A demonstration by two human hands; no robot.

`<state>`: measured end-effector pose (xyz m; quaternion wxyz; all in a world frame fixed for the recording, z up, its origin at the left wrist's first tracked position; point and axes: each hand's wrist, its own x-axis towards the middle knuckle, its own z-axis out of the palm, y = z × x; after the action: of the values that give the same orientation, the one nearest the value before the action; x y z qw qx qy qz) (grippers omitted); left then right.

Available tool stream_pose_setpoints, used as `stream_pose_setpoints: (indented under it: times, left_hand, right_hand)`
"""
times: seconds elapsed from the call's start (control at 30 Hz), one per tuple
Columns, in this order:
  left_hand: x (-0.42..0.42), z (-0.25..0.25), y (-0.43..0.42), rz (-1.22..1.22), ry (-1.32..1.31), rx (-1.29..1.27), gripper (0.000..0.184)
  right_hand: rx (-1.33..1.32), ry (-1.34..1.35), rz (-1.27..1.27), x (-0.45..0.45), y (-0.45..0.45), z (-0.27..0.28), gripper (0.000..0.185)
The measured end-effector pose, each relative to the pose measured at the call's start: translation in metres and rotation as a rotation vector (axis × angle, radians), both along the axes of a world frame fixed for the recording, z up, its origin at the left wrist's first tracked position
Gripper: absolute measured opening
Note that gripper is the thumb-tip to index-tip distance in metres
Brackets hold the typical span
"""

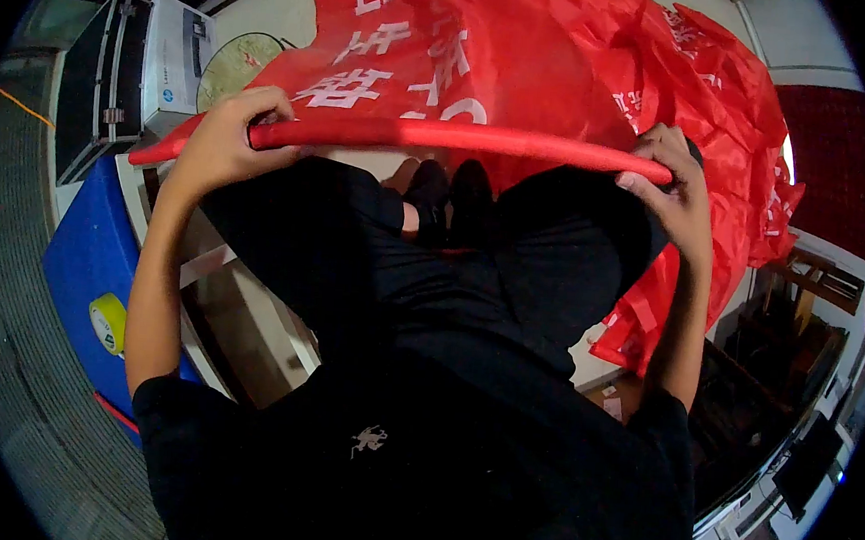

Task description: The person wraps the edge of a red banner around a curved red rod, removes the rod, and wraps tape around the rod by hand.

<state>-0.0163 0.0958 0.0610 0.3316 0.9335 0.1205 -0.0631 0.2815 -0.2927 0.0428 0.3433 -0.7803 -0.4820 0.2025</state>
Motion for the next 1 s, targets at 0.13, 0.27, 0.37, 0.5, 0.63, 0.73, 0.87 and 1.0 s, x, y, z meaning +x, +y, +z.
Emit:
stream_pose_setpoints:
  times: [0.13,0.27,0.37,0.5,0.63,0.73,0.87,1.0]
  left_hand:
    - [0.003,0.006,-0.006,0.022,0.039,0.041,0.027]
    - [0.005,0.011,-0.013,0.021,0.146,0.106,0.029]
    - [0.003,0.005,-0.007,-0.038,-0.012,0.181,0.028]
    - [-0.003,-0.003,0.002,-0.109,-0.106,0.230,0.029]
    - [0.002,0.013,-0.012,0.040,0.154,0.114,0.030]
    - [0.004,0.017,-0.013,0.128,0.174,0.135,0.034]
    - [-0.006,-0.013,0.003,-0.086,-0.120,0.350,0.032]
    - [0.000,-0.013,0.002,-0.056,0.002,0.296,0.031]
  right_hand:
    - [0.174,0.297,-0.120,-0.019,0.014,0.002,0.028]
    - [0.134,0.188,-0.121,-0.007,0.008,-0.003,0.024]
    - [0.024,0.065,-0.022,0.002,0.008,-0.008,0.022]
    - [0.109,0.238,-0.043,-0.015,0.029,-0.002,0.021]
    - [0.173,0.263,-0.134,-0.008,0.031,-0.007,0.024]
    - [0.061,0.160,-0.014,0.001,0.029,-0.006,0.024]
    - [-0.149,0.375,-0.027,-0.003,0.039,-0.008,0.026]
    - [0.243,0.411,-0.101,-0.015,0.049,-0.015,0.030]
